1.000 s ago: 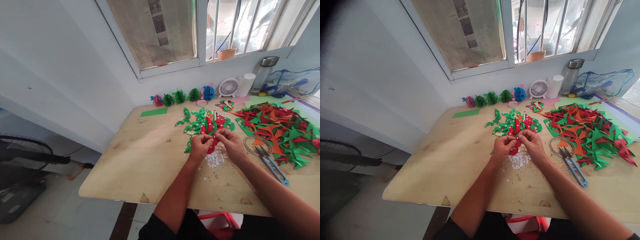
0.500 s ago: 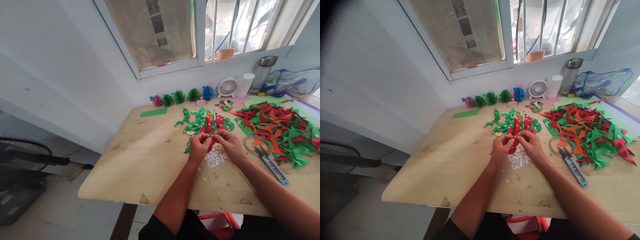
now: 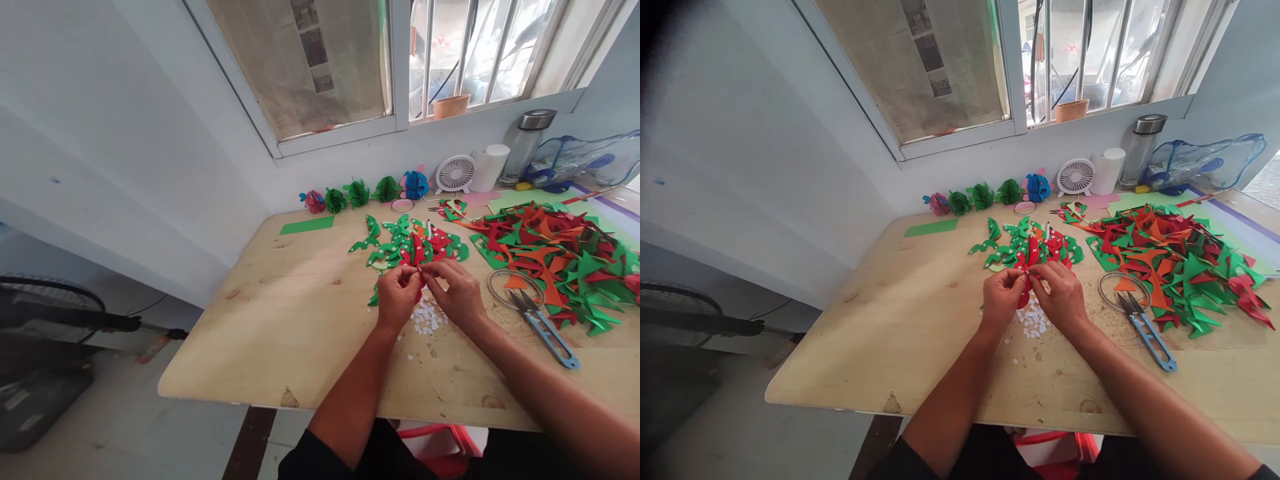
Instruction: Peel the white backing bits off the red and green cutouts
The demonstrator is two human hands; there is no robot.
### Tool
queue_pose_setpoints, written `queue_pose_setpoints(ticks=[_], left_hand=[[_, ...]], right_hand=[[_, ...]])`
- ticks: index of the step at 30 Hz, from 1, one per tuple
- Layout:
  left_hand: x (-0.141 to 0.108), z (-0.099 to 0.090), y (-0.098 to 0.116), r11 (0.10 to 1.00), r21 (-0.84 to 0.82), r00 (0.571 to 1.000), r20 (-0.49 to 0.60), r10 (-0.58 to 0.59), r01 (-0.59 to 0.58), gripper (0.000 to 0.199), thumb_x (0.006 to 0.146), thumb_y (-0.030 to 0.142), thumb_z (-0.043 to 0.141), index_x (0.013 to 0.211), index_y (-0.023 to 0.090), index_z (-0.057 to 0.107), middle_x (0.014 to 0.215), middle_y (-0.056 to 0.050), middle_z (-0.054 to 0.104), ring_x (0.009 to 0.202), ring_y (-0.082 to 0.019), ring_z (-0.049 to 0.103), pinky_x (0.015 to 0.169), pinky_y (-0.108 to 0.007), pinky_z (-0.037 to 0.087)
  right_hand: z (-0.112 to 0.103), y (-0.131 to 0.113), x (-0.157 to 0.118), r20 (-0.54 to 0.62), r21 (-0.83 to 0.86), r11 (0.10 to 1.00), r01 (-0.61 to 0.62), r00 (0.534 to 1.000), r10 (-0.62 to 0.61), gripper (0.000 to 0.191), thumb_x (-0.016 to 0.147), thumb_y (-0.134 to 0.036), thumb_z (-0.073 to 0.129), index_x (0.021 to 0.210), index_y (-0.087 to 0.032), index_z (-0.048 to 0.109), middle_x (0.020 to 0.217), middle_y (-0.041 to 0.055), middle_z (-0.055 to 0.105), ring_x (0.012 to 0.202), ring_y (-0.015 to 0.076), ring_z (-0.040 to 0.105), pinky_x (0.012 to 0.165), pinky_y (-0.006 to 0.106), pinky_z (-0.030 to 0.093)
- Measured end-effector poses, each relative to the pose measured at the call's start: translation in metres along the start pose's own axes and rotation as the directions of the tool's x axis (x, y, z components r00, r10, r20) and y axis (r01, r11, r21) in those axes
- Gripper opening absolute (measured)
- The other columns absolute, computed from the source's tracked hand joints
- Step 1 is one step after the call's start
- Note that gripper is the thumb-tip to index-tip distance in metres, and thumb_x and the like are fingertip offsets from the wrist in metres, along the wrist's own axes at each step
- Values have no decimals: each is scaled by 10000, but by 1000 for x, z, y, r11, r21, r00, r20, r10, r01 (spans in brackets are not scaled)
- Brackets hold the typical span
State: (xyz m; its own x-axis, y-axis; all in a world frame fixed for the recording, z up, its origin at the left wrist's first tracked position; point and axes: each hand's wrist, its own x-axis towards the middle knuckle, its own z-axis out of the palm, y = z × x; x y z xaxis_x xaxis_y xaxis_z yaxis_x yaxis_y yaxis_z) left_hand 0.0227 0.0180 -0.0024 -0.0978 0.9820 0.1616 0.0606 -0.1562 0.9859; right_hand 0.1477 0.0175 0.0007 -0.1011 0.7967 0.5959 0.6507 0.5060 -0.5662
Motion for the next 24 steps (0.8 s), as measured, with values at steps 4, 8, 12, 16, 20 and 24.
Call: queue_pose_setpoints(ticks=[4,8,12,16,20,24], left_hand=[[-1,-1,1,997,52,998,27,53,-54,158,740,261,569,753,144,674,670,-16,659,581,-101,563,579,-202,441],[-2,-2,1,989,115,995,42,89,-93,162,757,261,555,760,144,666,656,-13,653,558,-97,557,560,-197,438],[-3,-2,1,982,155,994,48,102,-108,163,761,260,545,747,149,663,638,-8,644,541,-95,557,546,-192,436],[-2,-2,0,982,156,993,52,103,-110,170,760,271,544,752,154,666,651,-13,647,551,-100,560,558,-199,439],[-2,-2,-2,979,171,993,43,109,-115,170,749,279,557,753,159,678,659,-21,655,580,-112,561,579,-213,442],[-2,-1,-2,983,153,994,41,98,-103,167,743,278,566,755,158,681,672,-29,663,599,-118,563,596,-219,442]], right_hand=[[0,2,0,10,-59,997,51,999,-50,182,851,-260,498,854,-216,674,784,67,674,739,208,589,710,342,447],[0,3,1,-9,-95,992,83,996,-84,200,863,-260,490,840,-204,680,760,61,676,711,194,589,687,321,448],[0,4,0,-26,-125,986,106,994,-110,202,862,-238,492,816,-180,680,747,64,679,703,190,594,682,312,449],[1,4,0,-33,-114,989,99,994,-103,184,851,-222,503,812,-183,679,747,60,682,700,186,603,682,303,454],[1,4,-1,-50,-117,990,78,995,-85,174,837,-212,511,795,-179,677,729,60,677,678,185,601,664,300,452],[2,4,-1,-52,-126,990,59,996,-66,175,834,-211,506,777,-176,667,725,60,674,676,183,596,656,295,443]])
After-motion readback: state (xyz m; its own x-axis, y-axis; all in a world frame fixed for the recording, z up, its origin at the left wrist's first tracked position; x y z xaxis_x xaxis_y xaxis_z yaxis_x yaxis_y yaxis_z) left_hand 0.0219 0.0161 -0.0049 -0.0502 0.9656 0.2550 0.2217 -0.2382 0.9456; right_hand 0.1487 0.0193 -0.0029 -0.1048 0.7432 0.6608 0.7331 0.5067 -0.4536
